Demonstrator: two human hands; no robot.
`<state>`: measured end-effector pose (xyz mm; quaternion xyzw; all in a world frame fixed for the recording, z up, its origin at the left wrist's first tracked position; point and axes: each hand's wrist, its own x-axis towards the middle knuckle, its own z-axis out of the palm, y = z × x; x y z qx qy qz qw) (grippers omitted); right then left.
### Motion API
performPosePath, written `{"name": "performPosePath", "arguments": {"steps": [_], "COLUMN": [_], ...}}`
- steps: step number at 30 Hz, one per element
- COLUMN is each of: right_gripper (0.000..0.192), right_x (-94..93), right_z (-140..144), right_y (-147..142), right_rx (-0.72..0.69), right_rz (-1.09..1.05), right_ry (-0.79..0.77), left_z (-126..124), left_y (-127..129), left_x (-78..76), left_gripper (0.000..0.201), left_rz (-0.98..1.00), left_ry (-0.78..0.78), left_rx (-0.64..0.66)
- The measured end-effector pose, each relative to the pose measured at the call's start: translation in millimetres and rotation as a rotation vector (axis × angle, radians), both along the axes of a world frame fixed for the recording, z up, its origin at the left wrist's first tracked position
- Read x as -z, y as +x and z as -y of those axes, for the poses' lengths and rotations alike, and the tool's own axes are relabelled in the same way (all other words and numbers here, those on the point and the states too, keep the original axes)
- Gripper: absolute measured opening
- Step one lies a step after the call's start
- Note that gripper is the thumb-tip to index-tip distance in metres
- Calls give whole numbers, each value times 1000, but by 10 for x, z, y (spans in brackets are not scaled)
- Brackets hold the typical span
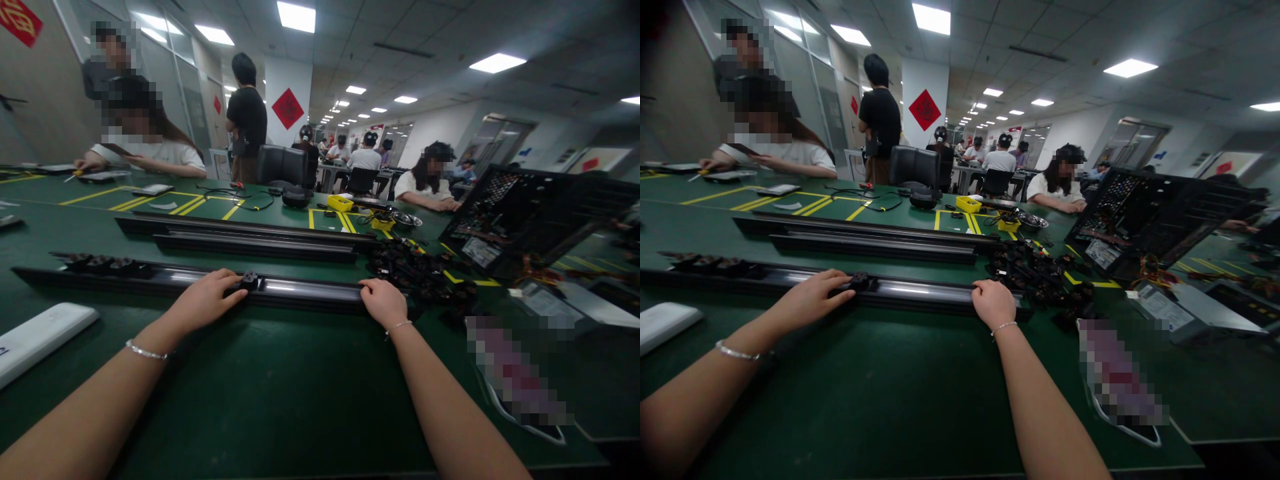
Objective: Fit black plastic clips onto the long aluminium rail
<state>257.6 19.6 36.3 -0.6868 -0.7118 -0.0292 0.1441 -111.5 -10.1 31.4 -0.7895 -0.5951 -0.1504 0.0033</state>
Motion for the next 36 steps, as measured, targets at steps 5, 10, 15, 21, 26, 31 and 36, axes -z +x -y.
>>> {"name": "performPosePath", "arguments": {"steps": [5, 10, 15, 21, 26, 31, 36], "right_gripper": [37, 37, 37, 37, 37, 37, 35], "right_x": [17, 28, 22, 15, 17, 22, -3], "right_z": [-7, -13, -12, -17, -22, -25, -19], "right_y": [5, 7, 7, 7, 0, 8, -34], "right_rx": [-5, -6, 1, 4, -1, -6, -68], "right_rz": [4, -2, -11, -4, 4, 7, 41], "right_ry": [16, 19, 7, 3, 1, 2, 48], "left_z": [6, 7, 19, 46, 52, 65, 68], "left_y": [95, 165, 215, 327, 350, 378, 458], "left_x": [9, 21, 27, 50, 67, 82, 121], "left_gripper": [57, 55, 56, 60, 59, 59, 57], "left_rz": [-34, -31, -31, -78, -107, -151, -156], "left_ry": [-22, -18, -15, -19, -19, 1, 43], "left_rx": [38, 53, 62, 70, 66, 85, 105]}}
